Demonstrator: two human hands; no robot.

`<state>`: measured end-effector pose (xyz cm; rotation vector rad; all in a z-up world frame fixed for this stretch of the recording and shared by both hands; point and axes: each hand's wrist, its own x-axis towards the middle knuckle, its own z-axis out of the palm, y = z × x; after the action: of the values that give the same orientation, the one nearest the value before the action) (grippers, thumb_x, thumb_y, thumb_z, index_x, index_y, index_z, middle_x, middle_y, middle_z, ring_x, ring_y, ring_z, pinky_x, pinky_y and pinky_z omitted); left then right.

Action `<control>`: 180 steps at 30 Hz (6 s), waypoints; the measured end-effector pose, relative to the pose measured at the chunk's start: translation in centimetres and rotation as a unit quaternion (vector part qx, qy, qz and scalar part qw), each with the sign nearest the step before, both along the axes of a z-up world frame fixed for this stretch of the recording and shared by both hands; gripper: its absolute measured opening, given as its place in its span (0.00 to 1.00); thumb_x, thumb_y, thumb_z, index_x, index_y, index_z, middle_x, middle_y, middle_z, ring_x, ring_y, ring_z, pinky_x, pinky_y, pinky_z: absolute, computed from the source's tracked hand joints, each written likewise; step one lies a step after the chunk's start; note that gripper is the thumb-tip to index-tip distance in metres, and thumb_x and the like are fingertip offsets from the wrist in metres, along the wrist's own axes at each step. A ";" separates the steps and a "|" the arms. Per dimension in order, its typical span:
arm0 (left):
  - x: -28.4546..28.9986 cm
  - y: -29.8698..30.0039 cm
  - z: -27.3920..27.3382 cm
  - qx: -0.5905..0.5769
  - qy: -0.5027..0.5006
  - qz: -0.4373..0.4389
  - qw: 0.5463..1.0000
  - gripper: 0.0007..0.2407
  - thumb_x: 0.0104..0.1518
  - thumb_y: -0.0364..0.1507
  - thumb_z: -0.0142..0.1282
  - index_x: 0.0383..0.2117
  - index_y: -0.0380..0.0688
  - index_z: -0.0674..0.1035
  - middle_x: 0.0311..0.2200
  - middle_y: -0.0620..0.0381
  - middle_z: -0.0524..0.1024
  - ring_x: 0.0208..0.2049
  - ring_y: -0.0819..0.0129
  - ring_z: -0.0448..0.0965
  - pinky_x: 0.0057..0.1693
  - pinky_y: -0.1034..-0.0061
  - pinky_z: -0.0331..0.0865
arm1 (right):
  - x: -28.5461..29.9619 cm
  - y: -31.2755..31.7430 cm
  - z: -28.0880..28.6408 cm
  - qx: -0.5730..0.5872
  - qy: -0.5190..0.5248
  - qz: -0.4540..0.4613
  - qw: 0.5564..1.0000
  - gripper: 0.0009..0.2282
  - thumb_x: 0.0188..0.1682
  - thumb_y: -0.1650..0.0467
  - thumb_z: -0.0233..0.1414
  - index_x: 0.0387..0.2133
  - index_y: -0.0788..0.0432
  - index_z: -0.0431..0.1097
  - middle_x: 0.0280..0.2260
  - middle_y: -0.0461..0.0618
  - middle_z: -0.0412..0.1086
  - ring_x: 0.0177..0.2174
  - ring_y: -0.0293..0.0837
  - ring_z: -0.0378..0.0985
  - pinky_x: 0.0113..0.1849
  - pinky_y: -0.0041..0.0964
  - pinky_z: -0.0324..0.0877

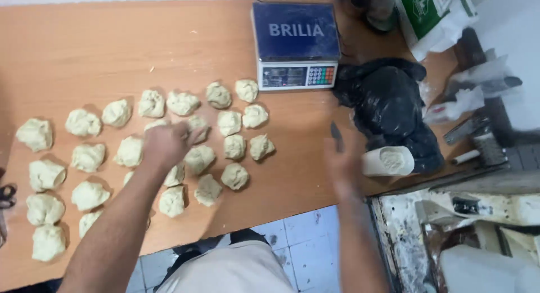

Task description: Shaping portions of dough into smooth balls on a floured surface.

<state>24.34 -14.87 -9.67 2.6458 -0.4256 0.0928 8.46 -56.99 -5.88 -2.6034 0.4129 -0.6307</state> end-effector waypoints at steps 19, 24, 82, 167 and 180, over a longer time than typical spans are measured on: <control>-12.7 -1.1 -0.1 -0.382 0.408 0.046 0.828 0.21 0.58 0.37 0.58 0.56 0.41 0.76 0.52 0.51 0.80 0.51 0.61 0.81 0.56 0.69 0.75 | -1.3 0.0 4.2 -0.230 0.075 0.214 0.946 0.06 0.46 0.75 0.54 0.34 0.56 0.76 0.33 0.49 0.74 0.39 0.51 0.77 0.45 0.49 0.69; -7.8 -0.1 3.3 -0.537 0.427 0.043 0.727 0.33 0.57 0.42 0.57 0.67 0.45 0.59 0.65 0.52 0.64 0.64 0.61 0.69 0.60 0.69 0.70 | 6.7 16.6 7.7 -0.172 0.007 0.438 0.882 0.11 0.37 0.76 0.52 0.34 0.56 0.75 0.32 0.48 0.72 0.38 0.50 0.76 0.43 0.47 0.69; 13.0 43.6 -14.6 -0.640 0.051 0.454 0.618 0.26 0.65 0.36 0.38 0.68 0.30 0.59 0.70 0.41 0.58 0.70 0.55 0.58 0.71 0.64 0.52 | 60.2 50.0 3.9 -0.025 0.392 0.189 0.900 0.16 0.46 0.67 0.58 0.46 0.64 0.76 0.42 0.60 0.78 0.42 0.52 0.77 0.46 0.48 0.70; 9.2 39.3 -4.7 -0.677 0.280 0.507 0.454 0.31 0.56 0.42 0.43 0.69 0.47 0.59 0.64 0.44 0.66 0.64 0.51 0.68 0.63 0.52 0.64 | 64.1 44.9 -26.0 0.266 0.330 0.156 0.892 0.18 0.55 0.66 0.52 0.54 0.66 0.65 0.54 0.61 0.70 0.51 0.61 0.72 0.52 0.53 0.68; 17.1 41.6 -6.5 -0.531 0.187 0.447 0.695 0.32 0.61 0.42 0.48 0.69 0.41 0.53 0.71 0.42 0.51 0.68 0.50 0.58 0.66 0.57 0.60 | 45.6 73.6 -0.1 -0.036 0.492 0.547 0.677 0.14 0.51 0.71 0.53 0.51 0.53 0.71 0.51 0.49 0.72 0.45 0.44 0.78 0.51 0.42 0.73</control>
<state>41.44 26.77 -16.14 1.3950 0.8582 0.0619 54.02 16.62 -5.99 -2.3847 -0.9012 1.1962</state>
